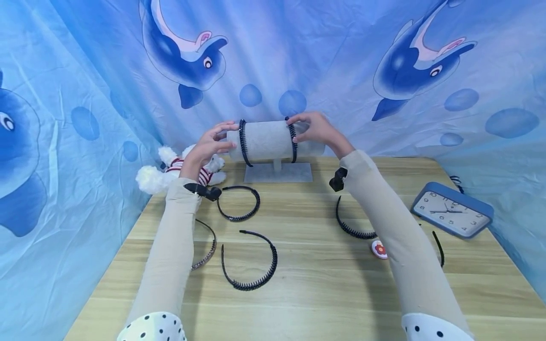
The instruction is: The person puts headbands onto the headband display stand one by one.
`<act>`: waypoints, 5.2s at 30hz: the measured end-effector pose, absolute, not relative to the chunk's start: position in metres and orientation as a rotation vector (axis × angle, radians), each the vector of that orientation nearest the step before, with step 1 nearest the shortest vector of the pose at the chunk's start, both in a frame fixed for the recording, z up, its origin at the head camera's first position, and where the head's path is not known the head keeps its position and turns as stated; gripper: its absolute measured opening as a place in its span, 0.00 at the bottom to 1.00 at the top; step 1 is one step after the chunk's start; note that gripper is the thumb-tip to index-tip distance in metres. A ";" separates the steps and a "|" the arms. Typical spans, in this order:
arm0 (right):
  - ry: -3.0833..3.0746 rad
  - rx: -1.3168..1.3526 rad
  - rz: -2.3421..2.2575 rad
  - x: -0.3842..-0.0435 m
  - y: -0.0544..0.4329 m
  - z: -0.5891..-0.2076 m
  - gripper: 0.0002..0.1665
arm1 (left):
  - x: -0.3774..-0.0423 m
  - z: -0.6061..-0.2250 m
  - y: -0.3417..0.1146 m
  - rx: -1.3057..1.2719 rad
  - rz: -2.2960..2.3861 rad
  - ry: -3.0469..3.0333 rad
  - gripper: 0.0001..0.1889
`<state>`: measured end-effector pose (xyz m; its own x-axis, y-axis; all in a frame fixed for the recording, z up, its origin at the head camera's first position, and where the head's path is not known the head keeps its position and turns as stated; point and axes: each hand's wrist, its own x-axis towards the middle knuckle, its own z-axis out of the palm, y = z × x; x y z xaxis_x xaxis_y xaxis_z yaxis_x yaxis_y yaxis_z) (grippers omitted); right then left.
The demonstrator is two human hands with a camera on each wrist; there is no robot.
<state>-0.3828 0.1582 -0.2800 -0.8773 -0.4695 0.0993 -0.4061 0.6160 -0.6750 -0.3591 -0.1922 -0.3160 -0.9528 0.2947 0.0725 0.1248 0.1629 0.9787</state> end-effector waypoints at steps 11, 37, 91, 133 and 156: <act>2.743 -0.796 -1.115 -0.381 0.137 -0.281 0.33 | -0.360 -0.317 -0.193 0.462 1.905 2.288 0.30; 2.736 -0.958 -1.205 -0.381 0.092 -0.287 0.39 | -0.358 -0.311 -0.192 0.478 1.818 2.370 0.30; 2.709 -0.892 -1.331 -0.366 0.056 -0.288 0.39 | -0.362 -0.314 -0.186 0.409 1.855 2.329 0.29; 2.274 -1.721 -0.651 -0.215 0.111 -0.417 0.17 | -0.355 -0.309 -0.187 0.398 1.846 2.344 0.29; 2.302 -1.729 -0.453 -0.213 0.122 -0.420 0.14 | -0.377 -0.330 -0.192 0.423 1.856 2.400 0.29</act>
<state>-0.2134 0.1215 -0.4203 -0.2795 -0.9601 0.0041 -0.8900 0.2575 -0.3763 -0.3766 -0.1924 -0.3296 -0.9588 0.2640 0.1054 0.1684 0.2289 0.9588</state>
